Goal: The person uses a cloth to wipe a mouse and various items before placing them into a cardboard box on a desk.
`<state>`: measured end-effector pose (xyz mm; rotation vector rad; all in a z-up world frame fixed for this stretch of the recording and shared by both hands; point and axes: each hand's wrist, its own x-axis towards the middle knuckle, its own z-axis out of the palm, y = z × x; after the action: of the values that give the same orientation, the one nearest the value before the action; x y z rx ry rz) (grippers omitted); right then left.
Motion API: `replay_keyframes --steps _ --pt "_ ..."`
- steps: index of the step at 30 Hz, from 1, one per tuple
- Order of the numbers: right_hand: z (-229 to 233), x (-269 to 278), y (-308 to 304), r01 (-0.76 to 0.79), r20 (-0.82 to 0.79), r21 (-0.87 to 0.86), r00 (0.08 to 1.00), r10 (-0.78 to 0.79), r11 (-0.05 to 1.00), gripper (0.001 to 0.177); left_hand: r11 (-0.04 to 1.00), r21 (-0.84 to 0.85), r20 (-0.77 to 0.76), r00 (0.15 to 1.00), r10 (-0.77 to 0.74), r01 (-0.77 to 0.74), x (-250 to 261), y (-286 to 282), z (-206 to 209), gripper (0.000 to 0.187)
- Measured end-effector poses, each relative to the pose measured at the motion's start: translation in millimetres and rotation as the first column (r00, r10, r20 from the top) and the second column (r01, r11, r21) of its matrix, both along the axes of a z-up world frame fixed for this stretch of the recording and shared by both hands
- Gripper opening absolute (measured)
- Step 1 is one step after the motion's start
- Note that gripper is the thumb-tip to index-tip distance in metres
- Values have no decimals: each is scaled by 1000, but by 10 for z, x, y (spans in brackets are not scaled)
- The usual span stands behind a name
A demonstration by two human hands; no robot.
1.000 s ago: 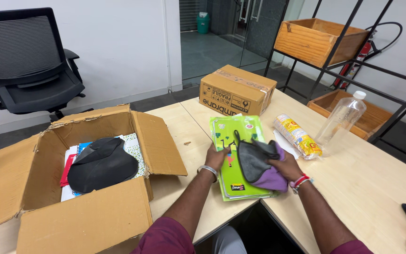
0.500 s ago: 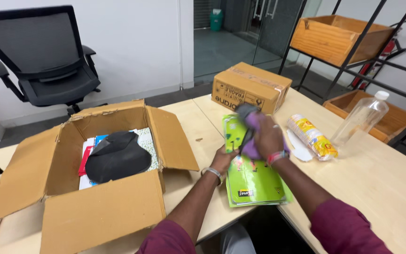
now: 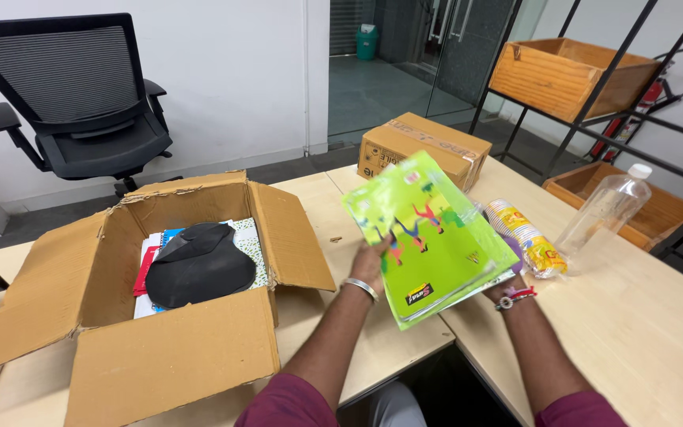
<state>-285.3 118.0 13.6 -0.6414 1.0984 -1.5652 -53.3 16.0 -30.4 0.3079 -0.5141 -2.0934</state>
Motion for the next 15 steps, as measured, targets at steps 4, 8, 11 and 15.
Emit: replay_keyframes --steps 4,8,11,15 --pt "358 576 86 -384 293 -354 820 492 852 52 993 28 130 985 113 -118 -379 -63 -241 29" --pt "568 764 398 -534 53 -423 792 608 732 60 763 -376 514 566 644 -526 -437 -809 -113 28" --pt "536 816 697 -537 -435 -241 804 405 808 39 687 -566 492 482 725 -455 -140 -1419 438 33" --pt "609 911 632 -349 -489 -34 823 289 937 35 751 -595 532 559 636 -287 1121 -1784 1239 37"
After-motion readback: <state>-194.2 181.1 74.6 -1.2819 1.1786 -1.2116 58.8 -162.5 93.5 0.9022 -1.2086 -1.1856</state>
